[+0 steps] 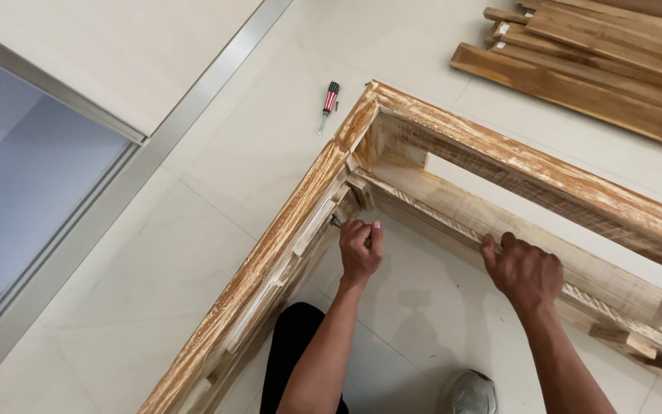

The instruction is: The person kneels on a tiled floor and uses a yellow-handled screwdriver to drive screws into a wooden frame structure. They hold the frame steady with one hand while turning the screwdriver with the other, securing a joint between two wooden pieces.

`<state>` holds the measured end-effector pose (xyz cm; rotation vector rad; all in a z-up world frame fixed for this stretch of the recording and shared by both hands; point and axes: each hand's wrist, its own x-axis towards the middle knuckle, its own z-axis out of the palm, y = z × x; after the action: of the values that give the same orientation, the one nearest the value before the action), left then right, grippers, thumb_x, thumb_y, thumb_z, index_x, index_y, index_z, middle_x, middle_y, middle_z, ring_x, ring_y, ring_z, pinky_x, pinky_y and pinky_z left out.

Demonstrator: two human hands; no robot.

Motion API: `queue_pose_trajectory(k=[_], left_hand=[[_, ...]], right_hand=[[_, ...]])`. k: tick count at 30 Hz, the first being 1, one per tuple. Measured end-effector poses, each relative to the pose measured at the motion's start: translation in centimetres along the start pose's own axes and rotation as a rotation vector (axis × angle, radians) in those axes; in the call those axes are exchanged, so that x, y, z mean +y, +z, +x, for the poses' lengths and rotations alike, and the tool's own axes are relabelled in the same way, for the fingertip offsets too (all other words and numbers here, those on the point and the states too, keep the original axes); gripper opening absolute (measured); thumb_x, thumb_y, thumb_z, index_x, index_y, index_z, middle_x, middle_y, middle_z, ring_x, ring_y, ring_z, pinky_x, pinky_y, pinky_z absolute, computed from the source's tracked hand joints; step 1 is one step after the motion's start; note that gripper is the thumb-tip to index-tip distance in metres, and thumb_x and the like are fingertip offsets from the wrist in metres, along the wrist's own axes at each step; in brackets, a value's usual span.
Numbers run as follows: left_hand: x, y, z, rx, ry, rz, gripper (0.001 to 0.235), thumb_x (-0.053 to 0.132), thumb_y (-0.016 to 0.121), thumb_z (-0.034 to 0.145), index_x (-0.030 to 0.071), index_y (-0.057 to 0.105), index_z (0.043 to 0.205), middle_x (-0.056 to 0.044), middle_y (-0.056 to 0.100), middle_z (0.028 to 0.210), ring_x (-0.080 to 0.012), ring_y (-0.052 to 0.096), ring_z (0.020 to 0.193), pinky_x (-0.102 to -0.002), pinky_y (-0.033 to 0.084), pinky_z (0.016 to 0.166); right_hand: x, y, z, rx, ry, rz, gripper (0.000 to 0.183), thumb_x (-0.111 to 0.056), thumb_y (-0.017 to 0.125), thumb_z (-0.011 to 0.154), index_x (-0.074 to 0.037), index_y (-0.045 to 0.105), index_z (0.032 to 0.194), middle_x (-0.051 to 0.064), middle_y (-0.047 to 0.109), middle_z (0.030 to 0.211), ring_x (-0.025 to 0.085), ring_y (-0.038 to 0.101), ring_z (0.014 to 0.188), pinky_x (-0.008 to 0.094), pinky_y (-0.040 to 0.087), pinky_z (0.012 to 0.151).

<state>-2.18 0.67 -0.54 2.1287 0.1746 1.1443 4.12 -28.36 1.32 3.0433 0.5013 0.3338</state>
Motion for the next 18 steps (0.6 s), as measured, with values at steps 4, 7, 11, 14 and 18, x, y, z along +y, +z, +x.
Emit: queue_pose_trajectory(k=[4, 7, 11, 14, 18], left_hand=[[0.1, 0.2, 0.8, 0.032, -0.030, -0.006, 0.050, 0.007, 0.065, 0.096, 0.015, 0.044, 0.051, 0.000, 0.036, 0.048, -0.0230, 0.046, 0.047, -0.033, 0.043, 0.061], [-0.6, 0.1, 1.7, 0.112, -0.188, -0.102, 0.049, 0.009, 0.059, 0.101, 0.014, 0.047, 0.054, -0.003, 0.039, 0.048, -0.0236, 0.045, 0.047, -0.032, 0.042, 0.062], [-3.8, 1.3, 1.0, 0.252, -0.268, -0.151, 0.043, 0.010, 0.059, 0.100, 0.012, 0.051, 0.057, -0.007, 0.044, 0.052, -0.0172, 0.046, 0.052, -0.031, 0.039, 0.061], [-3.0, 0.8, 0.5, 0.182, -0.227, -0.049, 0.041, 0.019, 0.055, 0.101, 0.014, 0.053, 0.060, -0.004, 0.048, 0.053, -0.0185, 0.046, 0.050, -0.032, 0.037, 0.058], [-3.8, 0.8, -0.7, -0.044, -0.155, 0.017, 0.046, 0.023, 0.050, 0.106, 0.018, 0.047, 0.060, 0.004, 0.050, 0.055, -0.0088, 0.035, 0.044, -0.029, 0.033, 0.050]], right_hand=[[0.1, 0.0, 0.0, -0.003, 0.011, -0.006, 0.061, -0.061, 0.035, 0.110, -0.021, 0.069, 0.079, 0.000, 0.065, 0.060, 0.022, 0.070, 0.060, 0.036, 0.055, 0.062], [0.1, 0.1, 0.0, 0.008, 0.006, -0.014, 0.061, -0.062, 0.035, 0.109, -0.021, 0.068, 0.079, 0.000, 0.064, 0.059, 0.021, 0.070, 0.060, 0.036, 0.055, 0.061], [0.2, -0.6, 0.0, 0.005, 0.005, -0.002, 0.060, -0.061, 0.037, 0.109, -0.020, 0.069, 0.080, 0.001, 0.065, 0.060, 0.022, 0.070, 0.061, 0.037, 0.055, 0.062], [0.0, 1.3, -0.2, 0.097, -0.004, -0.044, 0.057, -0.059, 0.045, 0.111, -0.022, 0.069, 0.076, 0.000, 0.059, 0.054, 0.022, 0.061, 0.051, 0.035, 0.047, 0.052], [0.5, 3.6, 0.0, 0.269, -0.037, -0.149, 0.058, -0.058, 0.057, 0.114, -0.026, 0.060, 0.066, -0.003, 0.043, 0.044, 0.019, 0.044, 0.038, 0.032, 0.030, 0.041]])
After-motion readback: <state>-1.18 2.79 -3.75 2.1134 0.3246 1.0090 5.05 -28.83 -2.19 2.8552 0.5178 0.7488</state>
